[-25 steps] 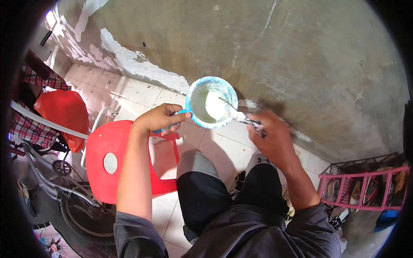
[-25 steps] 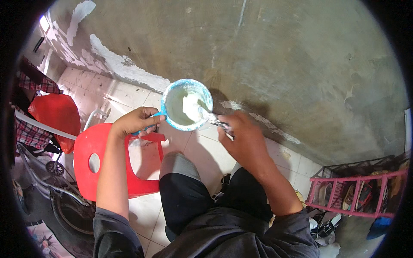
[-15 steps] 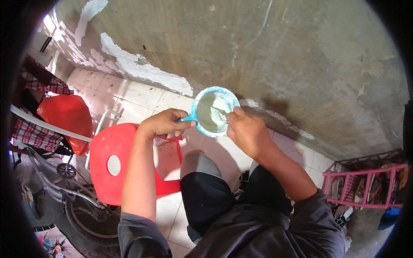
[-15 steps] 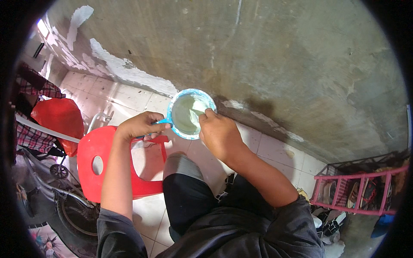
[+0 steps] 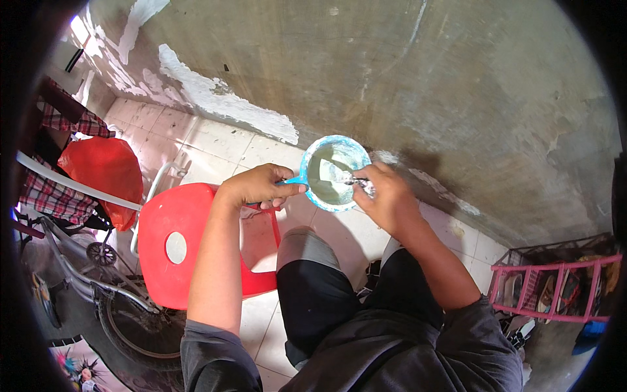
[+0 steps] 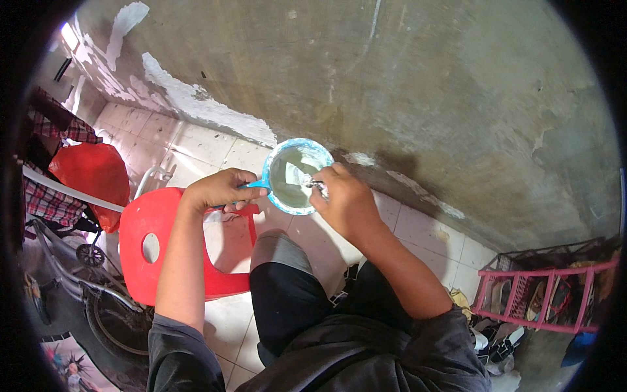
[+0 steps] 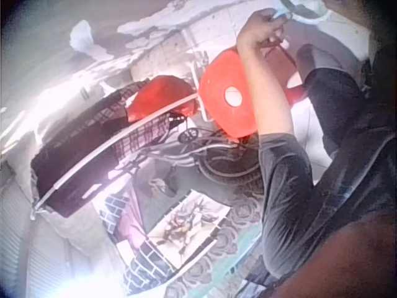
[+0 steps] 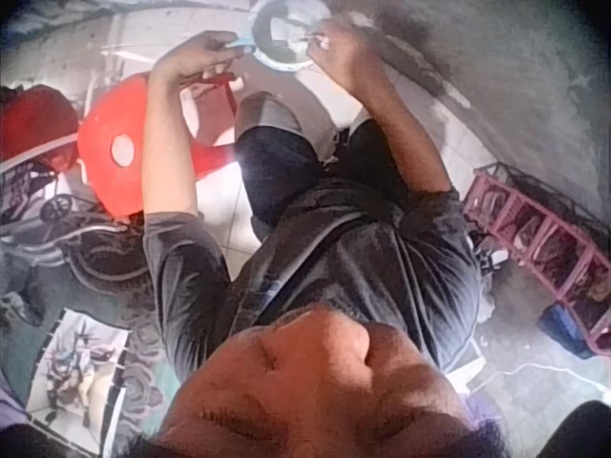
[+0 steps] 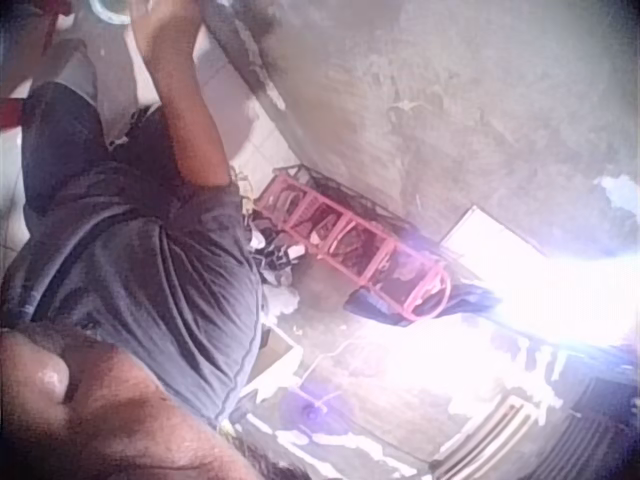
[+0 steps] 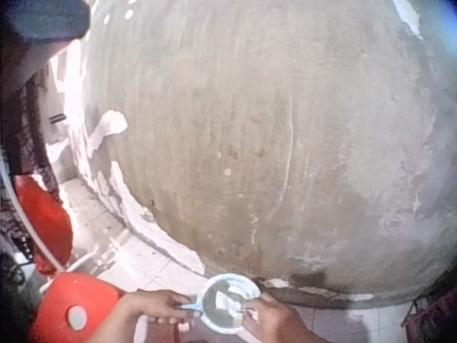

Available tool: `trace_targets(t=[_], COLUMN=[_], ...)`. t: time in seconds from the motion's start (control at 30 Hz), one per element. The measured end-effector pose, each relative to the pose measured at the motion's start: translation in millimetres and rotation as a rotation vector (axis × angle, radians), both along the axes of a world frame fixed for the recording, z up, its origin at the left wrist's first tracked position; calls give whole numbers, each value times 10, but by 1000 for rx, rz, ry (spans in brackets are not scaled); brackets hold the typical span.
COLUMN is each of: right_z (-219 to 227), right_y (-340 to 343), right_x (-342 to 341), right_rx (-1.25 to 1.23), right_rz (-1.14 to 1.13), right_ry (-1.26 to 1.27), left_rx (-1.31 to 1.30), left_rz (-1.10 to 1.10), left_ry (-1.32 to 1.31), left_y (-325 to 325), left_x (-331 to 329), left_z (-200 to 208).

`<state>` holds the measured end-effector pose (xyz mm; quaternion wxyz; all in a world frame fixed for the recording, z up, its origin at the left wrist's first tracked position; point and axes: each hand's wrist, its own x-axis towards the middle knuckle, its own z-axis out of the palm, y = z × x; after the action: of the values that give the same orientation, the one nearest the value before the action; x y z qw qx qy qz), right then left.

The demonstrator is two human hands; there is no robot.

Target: The person mixes a white substance in a small bucket and then uses a small spatula to apply the plaster to a wall.

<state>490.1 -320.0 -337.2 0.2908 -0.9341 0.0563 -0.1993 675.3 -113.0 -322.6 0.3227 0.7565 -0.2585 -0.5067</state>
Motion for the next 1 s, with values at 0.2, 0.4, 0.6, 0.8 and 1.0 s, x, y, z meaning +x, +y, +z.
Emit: trace_targets(t=[0.2, 0.4, 0.6, 0.8, 1.0], right_z=[-51, -310, -432, -713, -1686], right_y=[-235, -376, -327, -700, -1245], right_x=[-202, -402, -594, -688, -592], right_rx=[276, 596, 998, 927, 859], right_rz=[-144, -210, -375, -484, -601], right_ry=[76, 188, 110, -43, 78], left_rx=[20, 65, 49, 8, -77], left_rz=[37, 29, 93, 329, 454], left_ry=[-22, -60, -69, -159, -172], left_y=[44, 17, 53, 148, 110], left_x=[41, 68, 114, 156, 239], left_z=[-48, -37, -50, -90, -149])
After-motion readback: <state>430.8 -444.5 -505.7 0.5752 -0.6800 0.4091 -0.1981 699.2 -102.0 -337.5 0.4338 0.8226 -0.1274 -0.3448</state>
